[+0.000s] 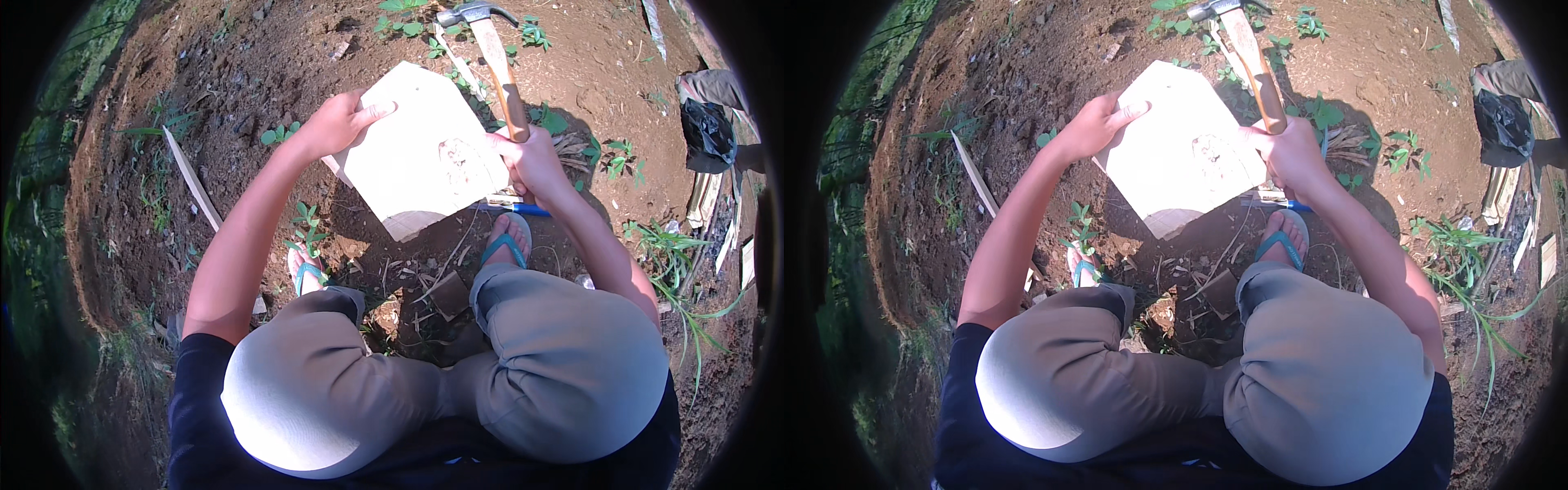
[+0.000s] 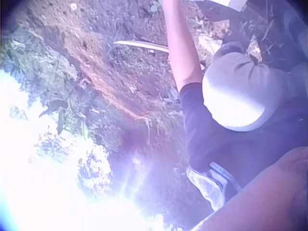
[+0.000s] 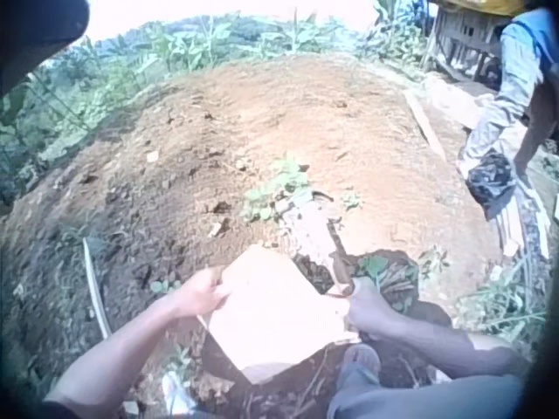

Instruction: The person hammers nails into wood pieces to assemble a wooden structure while sitting on the ground outdoors.

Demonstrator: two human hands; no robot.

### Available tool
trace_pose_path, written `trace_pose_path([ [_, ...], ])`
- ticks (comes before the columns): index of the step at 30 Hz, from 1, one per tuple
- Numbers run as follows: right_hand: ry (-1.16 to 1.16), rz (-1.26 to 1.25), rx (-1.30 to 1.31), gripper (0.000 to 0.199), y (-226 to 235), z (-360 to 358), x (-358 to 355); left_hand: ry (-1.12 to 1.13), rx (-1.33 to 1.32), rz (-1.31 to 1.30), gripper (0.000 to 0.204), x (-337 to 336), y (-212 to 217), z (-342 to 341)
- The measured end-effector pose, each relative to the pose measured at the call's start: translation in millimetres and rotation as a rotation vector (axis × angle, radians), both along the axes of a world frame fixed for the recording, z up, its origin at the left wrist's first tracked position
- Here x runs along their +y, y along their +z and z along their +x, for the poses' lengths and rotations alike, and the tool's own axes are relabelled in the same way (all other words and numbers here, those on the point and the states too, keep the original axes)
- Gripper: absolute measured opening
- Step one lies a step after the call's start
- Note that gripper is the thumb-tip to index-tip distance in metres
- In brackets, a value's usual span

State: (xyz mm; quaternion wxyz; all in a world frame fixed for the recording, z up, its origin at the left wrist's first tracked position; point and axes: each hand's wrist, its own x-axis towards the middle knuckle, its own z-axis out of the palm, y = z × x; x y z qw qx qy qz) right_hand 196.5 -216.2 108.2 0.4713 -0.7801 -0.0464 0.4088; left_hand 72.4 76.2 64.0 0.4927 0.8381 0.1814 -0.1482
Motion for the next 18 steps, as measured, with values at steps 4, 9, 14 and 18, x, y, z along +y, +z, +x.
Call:
trace_pose_path([
  [4, 0.444, -0.22, -0.246, 0.032, 19, 56, 68, 0.399, -0.114, -0.134, 0.068, -5, 0, -55],
  [9, 1.014, -0.292, -0.493, 0.032, 11, 86, 152, 0.716, -0.123, -0.139, 0.064, -38, -27, -88],
  [14, 1.139, -0.204, -0.602, 0.033, -38, 86, 158, 0.839, -0.242, -0.306, 0.058, -57, -70, -90],
  [18, 0.947, -0.348, -0.72, 0.036, -37, 69, 143, 0.872, -0.212, -0.506, 0.054, -53, -69, -85],
])
